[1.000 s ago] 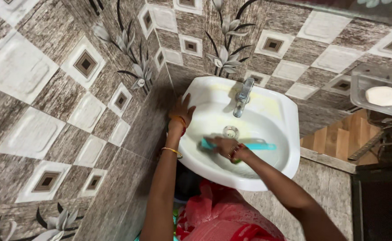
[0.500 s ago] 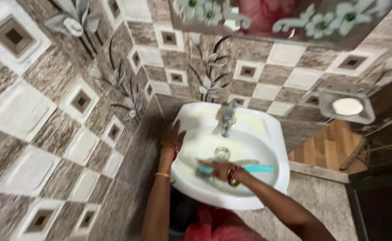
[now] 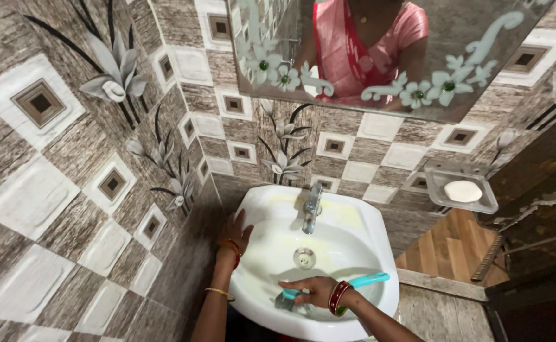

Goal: The person scrubs a white bathroom sink using a blue scrubbing brush. They repeatedly scrub the basin, the faucet, and the drain area, occasionally rinsing the brush under running water.

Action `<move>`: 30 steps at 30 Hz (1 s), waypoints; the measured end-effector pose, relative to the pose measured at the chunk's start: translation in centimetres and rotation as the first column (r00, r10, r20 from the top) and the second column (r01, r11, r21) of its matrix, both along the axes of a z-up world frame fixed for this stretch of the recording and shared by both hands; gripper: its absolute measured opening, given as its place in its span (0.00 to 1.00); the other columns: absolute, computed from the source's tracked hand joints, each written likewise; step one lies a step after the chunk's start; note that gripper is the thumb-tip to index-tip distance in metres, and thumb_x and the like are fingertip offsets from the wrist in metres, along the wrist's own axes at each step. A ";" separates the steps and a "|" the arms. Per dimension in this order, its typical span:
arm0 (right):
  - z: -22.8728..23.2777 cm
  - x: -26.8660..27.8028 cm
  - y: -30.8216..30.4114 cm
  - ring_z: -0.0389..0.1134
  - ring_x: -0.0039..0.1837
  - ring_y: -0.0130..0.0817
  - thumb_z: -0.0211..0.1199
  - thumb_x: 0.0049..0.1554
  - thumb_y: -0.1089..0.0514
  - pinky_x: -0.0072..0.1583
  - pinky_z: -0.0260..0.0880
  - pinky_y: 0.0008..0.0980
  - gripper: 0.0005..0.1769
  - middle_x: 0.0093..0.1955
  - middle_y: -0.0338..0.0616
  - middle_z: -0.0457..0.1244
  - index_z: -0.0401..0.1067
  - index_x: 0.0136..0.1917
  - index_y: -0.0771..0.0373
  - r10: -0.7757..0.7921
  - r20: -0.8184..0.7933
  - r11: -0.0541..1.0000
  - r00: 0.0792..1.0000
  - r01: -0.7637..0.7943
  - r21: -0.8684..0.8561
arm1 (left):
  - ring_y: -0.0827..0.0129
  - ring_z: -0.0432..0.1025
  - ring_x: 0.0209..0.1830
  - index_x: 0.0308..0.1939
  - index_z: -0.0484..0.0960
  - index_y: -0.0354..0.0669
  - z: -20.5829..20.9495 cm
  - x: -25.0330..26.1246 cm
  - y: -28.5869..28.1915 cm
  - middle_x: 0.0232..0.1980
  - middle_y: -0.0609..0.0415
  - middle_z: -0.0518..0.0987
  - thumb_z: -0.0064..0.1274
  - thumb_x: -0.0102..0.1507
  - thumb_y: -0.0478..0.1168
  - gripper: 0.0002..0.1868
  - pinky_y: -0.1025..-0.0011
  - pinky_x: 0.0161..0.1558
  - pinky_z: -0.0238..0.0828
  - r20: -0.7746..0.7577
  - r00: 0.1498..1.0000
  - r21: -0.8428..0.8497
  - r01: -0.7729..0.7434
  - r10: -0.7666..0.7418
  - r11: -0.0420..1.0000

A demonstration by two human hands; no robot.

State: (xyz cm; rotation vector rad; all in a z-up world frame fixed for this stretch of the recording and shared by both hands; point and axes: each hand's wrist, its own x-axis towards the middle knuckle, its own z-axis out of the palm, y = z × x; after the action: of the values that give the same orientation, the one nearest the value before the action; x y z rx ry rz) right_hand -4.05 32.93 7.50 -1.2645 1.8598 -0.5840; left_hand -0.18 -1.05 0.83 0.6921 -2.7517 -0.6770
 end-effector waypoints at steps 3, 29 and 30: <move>-0.4 -3.0 0.2 0.69 0.67 0.40 0.65 0.59 0.42 0.66 0.66 0.41 0.36 0.68 0.46 0.66 0.57 0.77 0.25 -0.030 0.015 0.968 0.999 0.025 0.251 | 0.41 0.61 0.71 0.76 0.60 0.49 -0.4 -0.1 -0.2 0.74 0.35 0.63 0.49 0.67 0.56 0.36 0.54 0.68 0.60 -0.086 0.996 -0.039 0.032 -0.035 0.999; -1.7 -3.4 3.0 0.68 0.64 0.40 0.59 0.60 0.45 0.63 0.65 0.43 0.29 0.66 0.40 0.65 0.61 0.74 0.36 0.061 -0.226 0.956 0.972 0.008 0.292 | 0.43 0.58 0.74 0.76 0.60 0.49 -2.6 0.0 -0.9 0.76 0.36 0.62 0.45 0.67 0.60 0.37 0.55 0.70 0.57 -0.083 0.995 -0.090 0.046 -0.054 0.995; -2.1 -5.5 3.9 0.69 0.62 0.40 0.59 0.60 0.48 0.60 0.68 0.42 0.26 0.63 0.40 0.66 0.64 0.72 0.39 0.098 -0.320 0.937 0.942 0.021 0.347 | 0.42 0.58 0.74 0.76 0.61 0.48 -2.7 0.0 -1.1 0.76 0.37 0.62 0.45 0.67 0.60 0.37 0.55 0.70 0.57 -0.091 0.994 -0.094 0.053 -0.061 0.994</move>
State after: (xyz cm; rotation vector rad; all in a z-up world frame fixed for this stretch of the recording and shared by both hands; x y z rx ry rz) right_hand -9.51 36.80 5.36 -1.2093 2.0936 -0.0064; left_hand -0.18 -2.18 -1.82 0.5494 -2.7055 -0.5748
